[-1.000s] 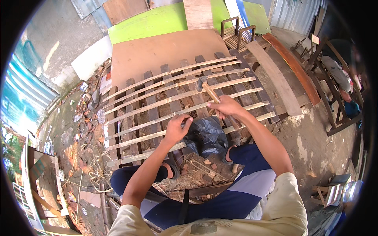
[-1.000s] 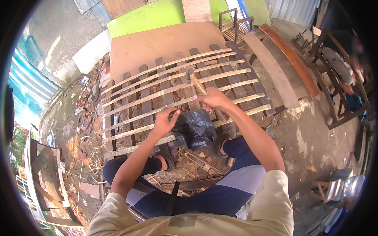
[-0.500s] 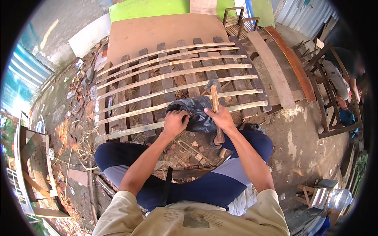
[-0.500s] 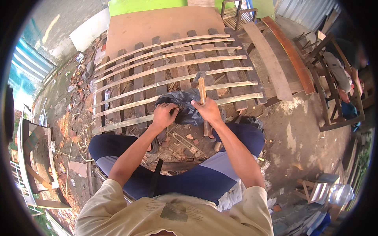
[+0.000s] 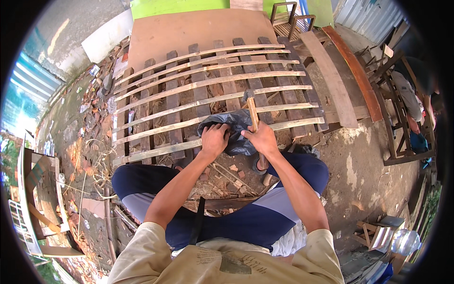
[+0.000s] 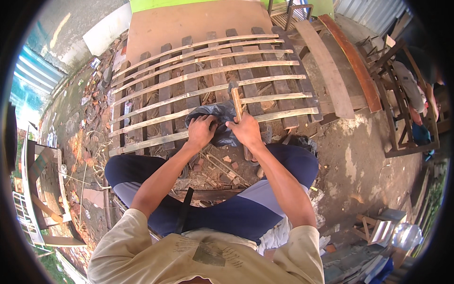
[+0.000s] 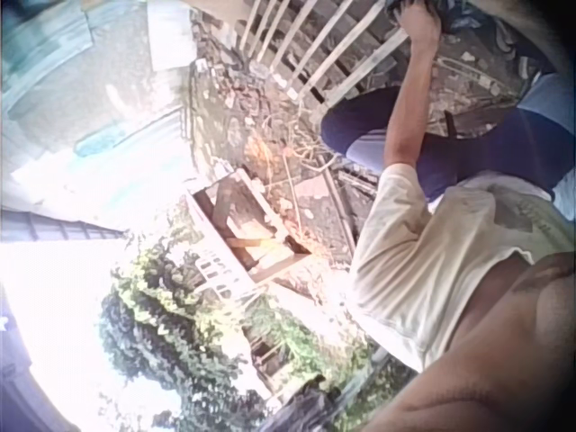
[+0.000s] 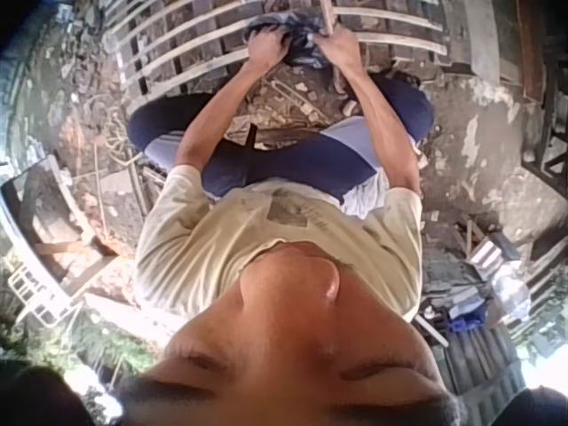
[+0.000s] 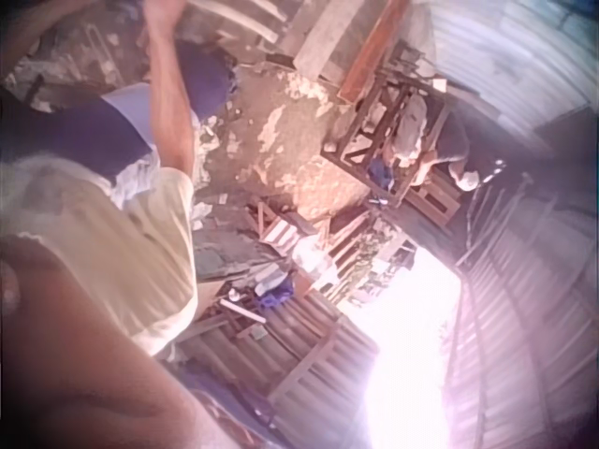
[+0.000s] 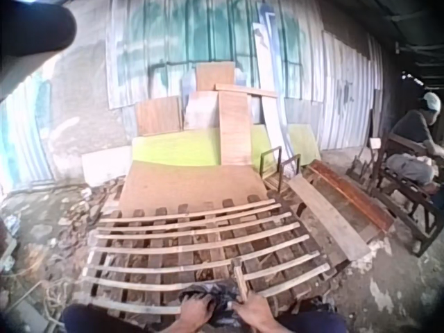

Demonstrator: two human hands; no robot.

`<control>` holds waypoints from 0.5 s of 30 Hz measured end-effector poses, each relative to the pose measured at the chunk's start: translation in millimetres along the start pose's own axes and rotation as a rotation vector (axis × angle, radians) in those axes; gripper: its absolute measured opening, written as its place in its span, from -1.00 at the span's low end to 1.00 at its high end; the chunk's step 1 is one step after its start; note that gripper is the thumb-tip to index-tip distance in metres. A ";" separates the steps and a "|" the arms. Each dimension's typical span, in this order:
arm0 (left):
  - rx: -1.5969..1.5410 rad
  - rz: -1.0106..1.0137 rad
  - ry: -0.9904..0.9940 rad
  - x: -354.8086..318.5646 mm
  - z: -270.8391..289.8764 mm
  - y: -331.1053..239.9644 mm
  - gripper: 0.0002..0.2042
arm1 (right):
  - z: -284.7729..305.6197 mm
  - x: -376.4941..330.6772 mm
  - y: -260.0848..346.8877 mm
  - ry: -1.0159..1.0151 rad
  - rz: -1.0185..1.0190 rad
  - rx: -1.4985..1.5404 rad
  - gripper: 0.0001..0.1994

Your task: The person hammers nails into a wooden pallet using a hammer. They repeatedly pick nails from a black plastic bag and drive them into the slats of the pallet.

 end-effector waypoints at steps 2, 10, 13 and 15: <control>0.019 -0.017 0.007 -0.7 0.1 -2.7 -0.84 | 0.1 1.7 -0.1 0.008 -0.004 -0.001 -0.54; 0.001 -0.103 -0.023 4.8 -0.7 -6.2 -0.90 | -2.1 3.8 6.0 0.017 0.021 -0.018 -0.53; 0.027 -0.164 -0.037 7.7 -6.2 -7.1 -0.91 | -3.3 3.9 8.7 0.027 0.021 -0.016 -0.53; 0.016 -0.171 0.026 12.3 -8.5 -7.2 -0.89 | -6.1 4.5 7.9 0.037 0.010 -0.020 -0.53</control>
Point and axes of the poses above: each hand's wrist, its own x-axis towards the middle knuckle, its own z-axis out of the back of the hand, y = z × x, the point moved 6 cm from there along x, towards the middle knuckle, and after that the axes turned 2 degrees about -x, right-handed, at the moved point
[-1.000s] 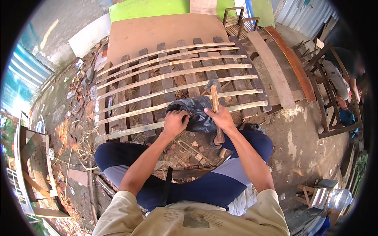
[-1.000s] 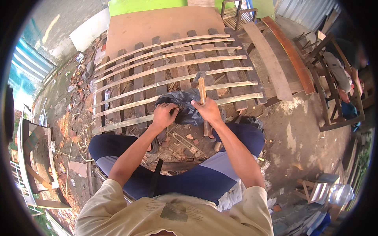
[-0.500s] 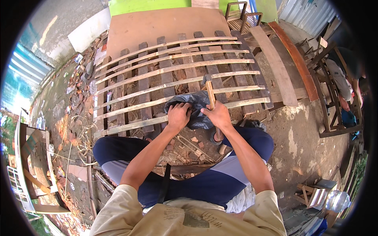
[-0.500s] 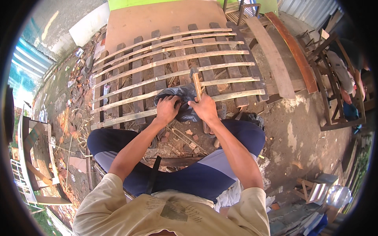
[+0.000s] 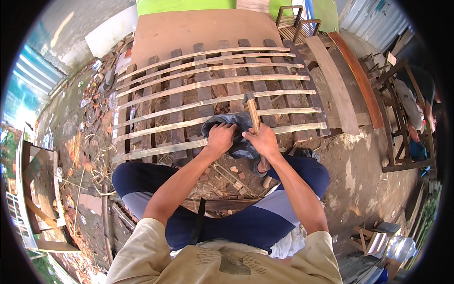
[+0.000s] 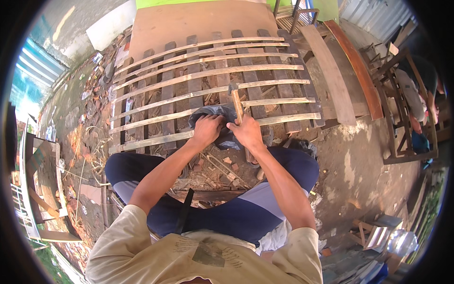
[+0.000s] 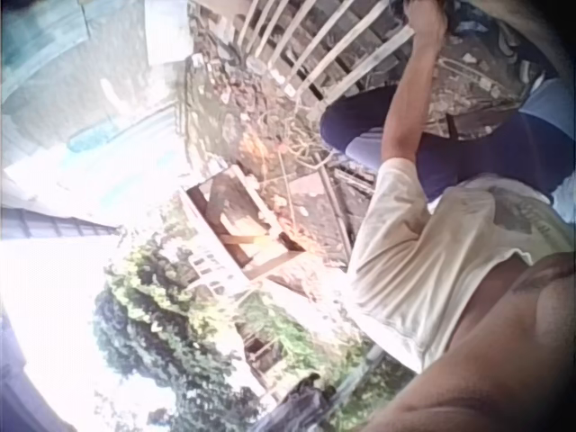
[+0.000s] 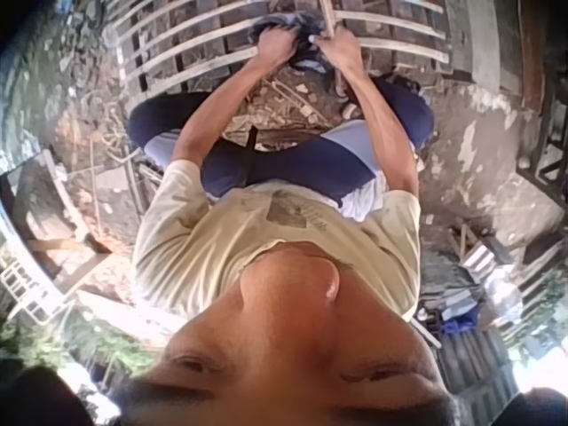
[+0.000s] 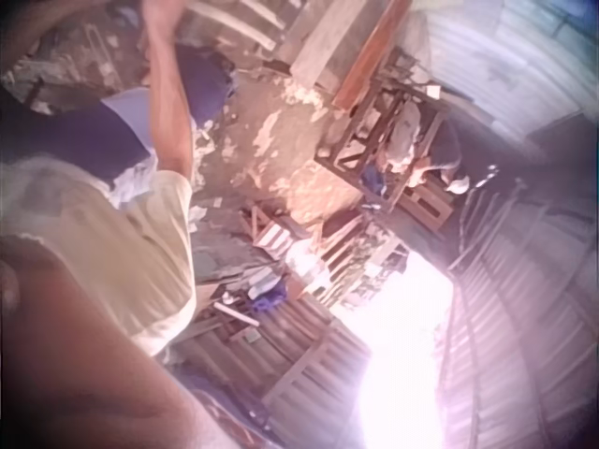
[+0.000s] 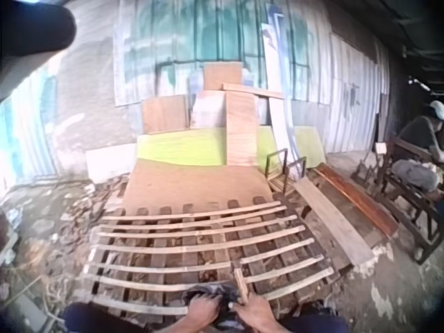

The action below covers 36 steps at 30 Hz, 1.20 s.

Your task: The person hammers nails into a wooden pallet using a hammer. They repeatedly pick nails from a black plastic bag and drive them into the slats of the pallet.

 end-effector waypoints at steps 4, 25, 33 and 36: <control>0.002 0.013 0.175 10.9 -3.5 -1.3 -0.77 | 2.2 2.3 6.5 0.002 0.004 -0.028 -0.54; -0.547 0.232 -0.090 4.5 33.4 16.4 -0.71 | 16.6 15.7 39.2 -0.122 0.044 -0.011 -0.65; -1.362 0.591 -0.199 -12.1 34.3 31.2 -0.81 | 6.0 10.3 88.2 -0.102 0.187 0.017 -0.70; -1.634 0.719 -0.259 -19.2 48.1 26.8 -0.80 | -1.4 8.3 95.8 -0.073 0.211 0.080 -0.72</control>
Point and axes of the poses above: each hand's wrist, its own x-axis towards the middle knuckle, its own z-axis out of the back of the hand, y = z × x, the point moved 6 cm from there along x, towards the middle knuckle, and after that the axes turned 2 degrees about -x, right-handed, at the moved point
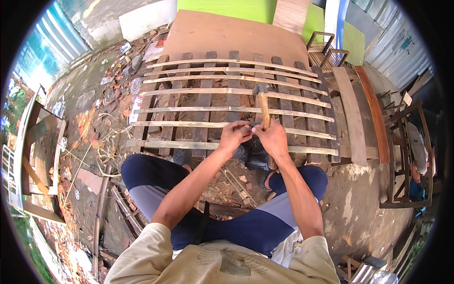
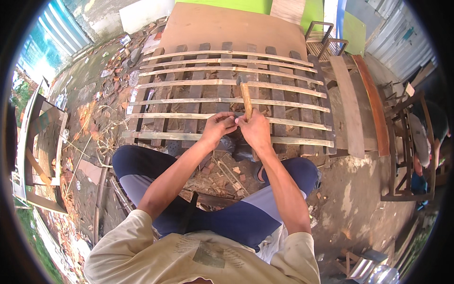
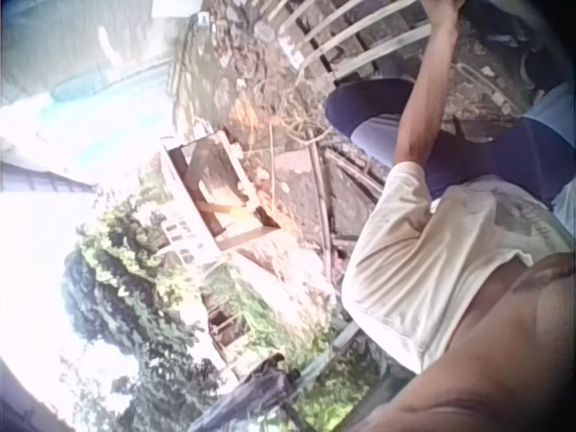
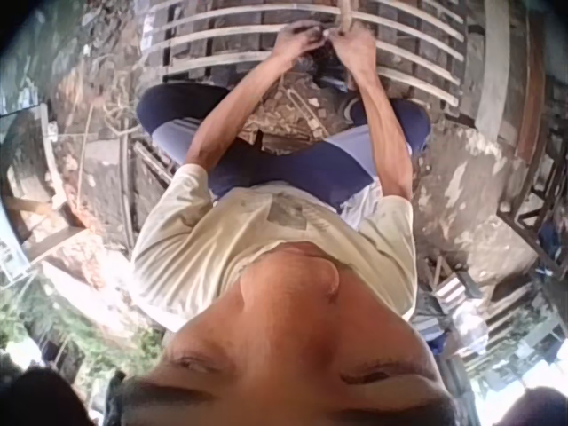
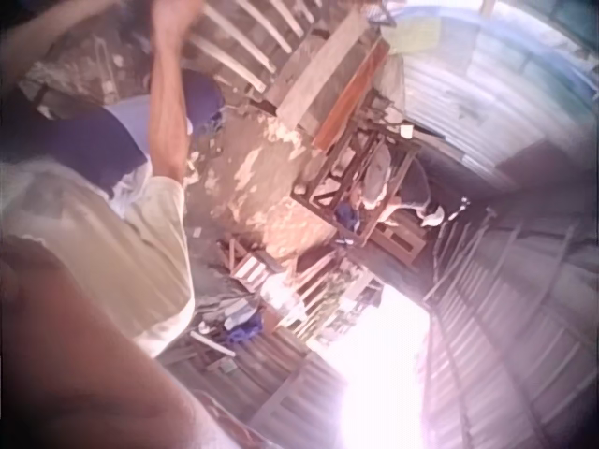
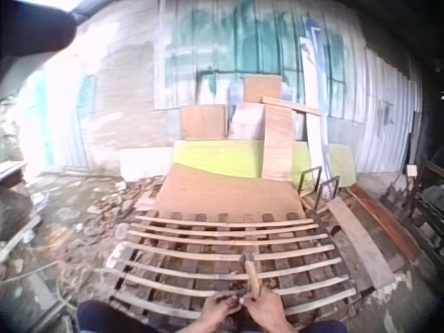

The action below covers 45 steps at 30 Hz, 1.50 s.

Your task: The person hammers nails into a wooden pallet using a hammer. They repeatedly pick nails from a black plastic bag and drive them into the slats of the pallet.

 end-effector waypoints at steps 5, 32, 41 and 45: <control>-0.044 0.070 0.002 -4.9 5.4 -4.0 -0.76 | -18.0 8.2 -3.3 0.025 -0.003 0.047 -0.78; -0.131 0.013 0.049 1.8 19.1 9.8 -0.85 | -22.0 10.2 -2.0 -0.041 -0.016 -0.104 -0.72; 0.593 -0.335 0.169 -0.8 6.9 -27.5 -0.83 | -32.4 19.7 -20.4 0.019 -0.021 0.037 -0.76; 0.867 -0.485 0.141 24.1 11.2 -48.9 -0.85 | -30.7 49.7 -17.3 0.097 -0.033 -0.098 -0.74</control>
Point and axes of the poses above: each hand's wrist, its own x-axis towards the middle knuckle, its own z-axis out of the back of the hand, y = z × x, the point moved 6 cm from there along x, towards the middle knuckle, and after that the axes turned 2 degrees about -x, right-handed, at the moved point
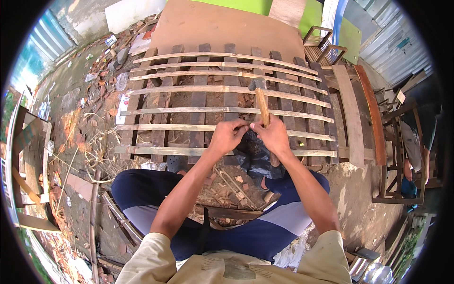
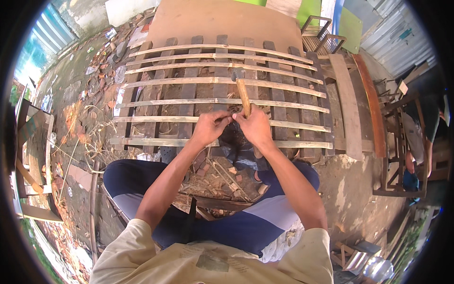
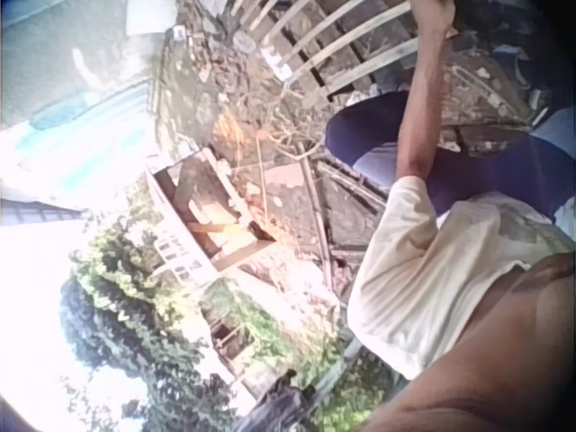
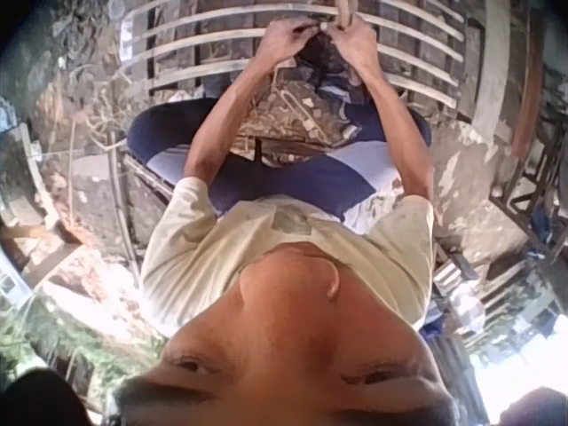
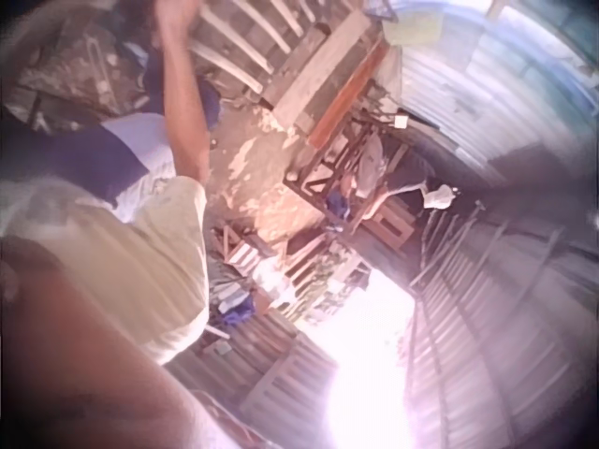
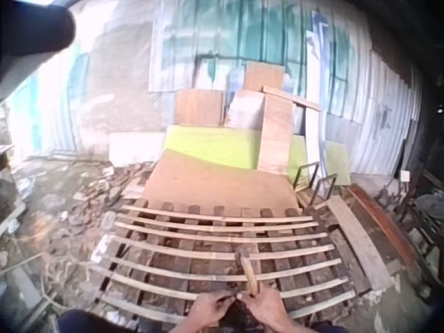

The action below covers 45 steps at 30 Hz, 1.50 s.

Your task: The person hammers nails into a wooden pallet using a hammer. They repeatedly pick nails from a black plastic bag and drive them into the slats of the pallet.

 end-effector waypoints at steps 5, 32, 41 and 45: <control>-0.144 0.092 -0.332 57.8 62.4 79.3 -0.83 | -21.1 79.2 18.3 0.010 0.078 -0.147 -0.69; 0.299 -0.024 -0.181 213.8 174.1 220.5 -0.71 | -184.5 290.7 23.5 0.059 0.159 -0.229 -0.75; 0.270 0.031 -0.176 213.4 169.7 226.7 -0.70 | -183.1 287.2 24.6 0.068 0.153 -0.204 -0.75; 0.258 0.073 -0.185 213.5 166.9 226.7 -0.70 | -170.7 280.9 28.4 0.112 0.200 -0.109 -0.69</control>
Point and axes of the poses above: each hand's wrist, its own x-axis towards the middle knuckle, its own z-axis out of the back of the hand, y = z × x, the point moved 6 cm from there along x, towards the middle knuckle, and after that the axes turned 2 degrees about -x, right-handed, at the moved point
